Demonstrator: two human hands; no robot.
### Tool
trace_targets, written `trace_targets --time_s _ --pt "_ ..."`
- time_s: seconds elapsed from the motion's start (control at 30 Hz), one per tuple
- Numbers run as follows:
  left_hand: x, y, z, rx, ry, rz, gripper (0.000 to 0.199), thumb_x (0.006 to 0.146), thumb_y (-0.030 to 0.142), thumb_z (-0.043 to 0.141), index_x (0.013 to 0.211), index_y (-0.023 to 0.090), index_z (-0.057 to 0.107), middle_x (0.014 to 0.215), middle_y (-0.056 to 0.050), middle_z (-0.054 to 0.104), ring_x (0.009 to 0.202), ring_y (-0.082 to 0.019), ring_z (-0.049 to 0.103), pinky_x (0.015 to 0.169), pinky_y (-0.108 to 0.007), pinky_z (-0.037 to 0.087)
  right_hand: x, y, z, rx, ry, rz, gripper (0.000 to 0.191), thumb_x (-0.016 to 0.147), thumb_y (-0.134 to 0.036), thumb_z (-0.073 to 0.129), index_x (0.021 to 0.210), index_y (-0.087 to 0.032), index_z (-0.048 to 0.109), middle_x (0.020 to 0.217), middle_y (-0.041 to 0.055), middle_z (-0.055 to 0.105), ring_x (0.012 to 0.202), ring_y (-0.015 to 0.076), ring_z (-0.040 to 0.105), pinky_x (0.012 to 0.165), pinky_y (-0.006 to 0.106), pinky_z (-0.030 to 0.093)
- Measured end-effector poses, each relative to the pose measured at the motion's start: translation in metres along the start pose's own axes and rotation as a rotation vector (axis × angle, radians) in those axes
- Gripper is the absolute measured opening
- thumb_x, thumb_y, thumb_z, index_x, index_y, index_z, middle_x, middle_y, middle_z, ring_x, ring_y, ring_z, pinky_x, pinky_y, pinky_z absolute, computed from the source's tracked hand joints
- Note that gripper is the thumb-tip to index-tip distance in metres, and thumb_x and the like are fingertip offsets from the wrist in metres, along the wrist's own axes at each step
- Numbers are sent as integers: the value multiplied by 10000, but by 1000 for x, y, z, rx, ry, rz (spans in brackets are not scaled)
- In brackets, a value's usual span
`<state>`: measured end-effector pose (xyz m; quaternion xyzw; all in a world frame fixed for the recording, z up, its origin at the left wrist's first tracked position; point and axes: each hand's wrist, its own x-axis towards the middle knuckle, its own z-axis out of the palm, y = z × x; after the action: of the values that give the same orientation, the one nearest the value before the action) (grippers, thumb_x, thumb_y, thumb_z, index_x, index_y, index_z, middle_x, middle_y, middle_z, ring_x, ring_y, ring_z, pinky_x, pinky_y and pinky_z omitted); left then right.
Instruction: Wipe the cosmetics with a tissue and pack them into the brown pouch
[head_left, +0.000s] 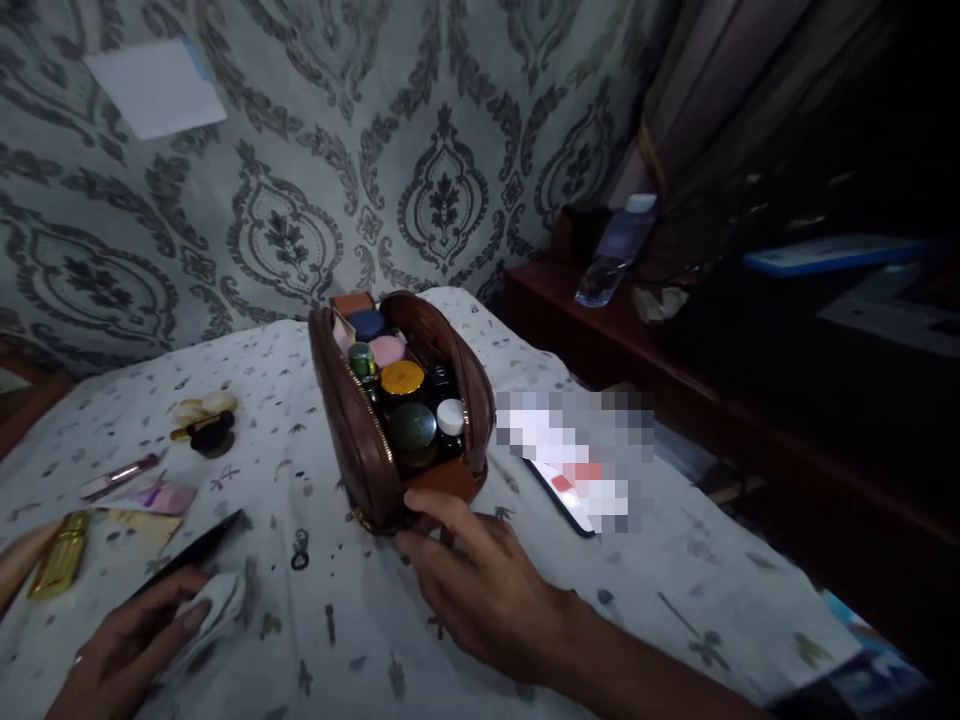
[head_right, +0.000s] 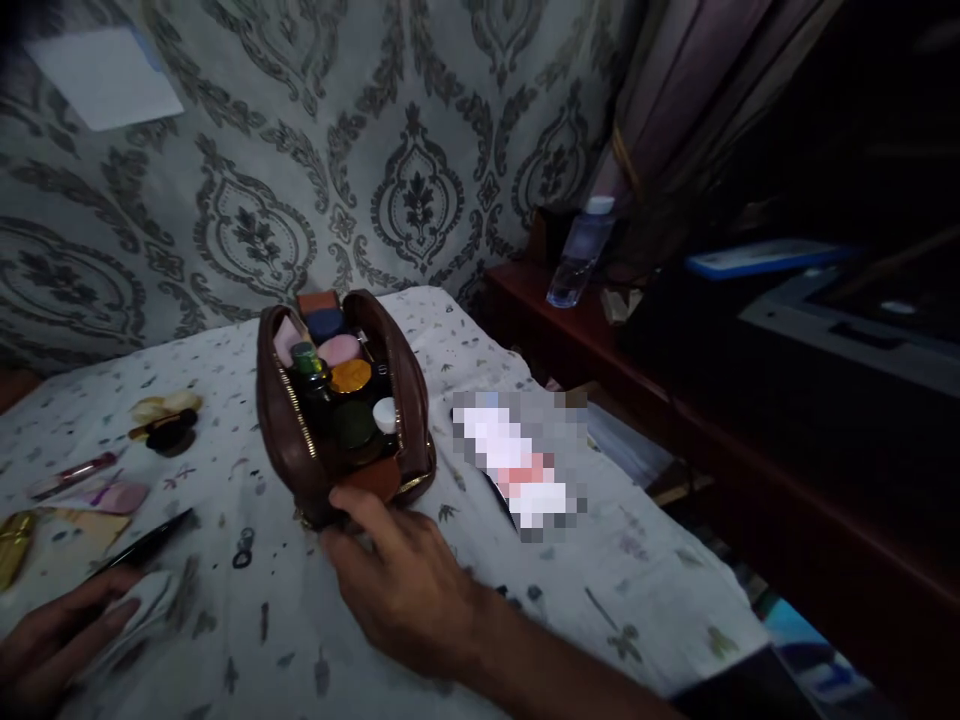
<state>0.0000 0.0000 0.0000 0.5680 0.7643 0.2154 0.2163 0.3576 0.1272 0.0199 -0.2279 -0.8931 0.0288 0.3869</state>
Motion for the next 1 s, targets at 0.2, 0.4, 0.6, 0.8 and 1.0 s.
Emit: trace_targets --time_s 0.2,0.4,0.6,0.8,1.0 --pt "1 40 1 -95 -22 49 394 835 571 524 797 203 660 695 2 640 637 -163 587 602 -230 493 2 -11 5 -39 60 1 210 916 -86 481 1061 -146 621 1210 170 638 930 177 698 758 275 590" --pt "-9 47 5 -174 29 135 331 871 472 502 807 179 641 737 -6 633 677 -152 571 628 -233 438 19 -35 21 75 -1 -101 239 918 -79 432 1064 -165 601 1189 157 645 913 194 704 699 294 599" --pt "-8 44 -15 -235 87 241 301 907 452 514 838 173 605 725 18 583 645 -123 536 601 -215 407 66 -60 64 396 -174 32 241 912 -117 441 1049 -204 620 1085 101 648 817 166 681 657 276 566" --pt "4 29 -15 144 218 596 172 961 293 460 954 181 591 820 -17 653 718 -141 612 649 -234 441 133 -60 150 583 -271 397 238 831 -161 562 1058 -186 627 1021 63 653 886 167 653 743 281 533" --pt "11 16 -14 539 390 755 177 965 225 431 820 183 524 744 -27 604 671 -172 584 597 -277 418 182 -51 216 458 -282 539 393 755 -209 634 1144 -160 604 1091 99 626 986 229 621 868 355 492"
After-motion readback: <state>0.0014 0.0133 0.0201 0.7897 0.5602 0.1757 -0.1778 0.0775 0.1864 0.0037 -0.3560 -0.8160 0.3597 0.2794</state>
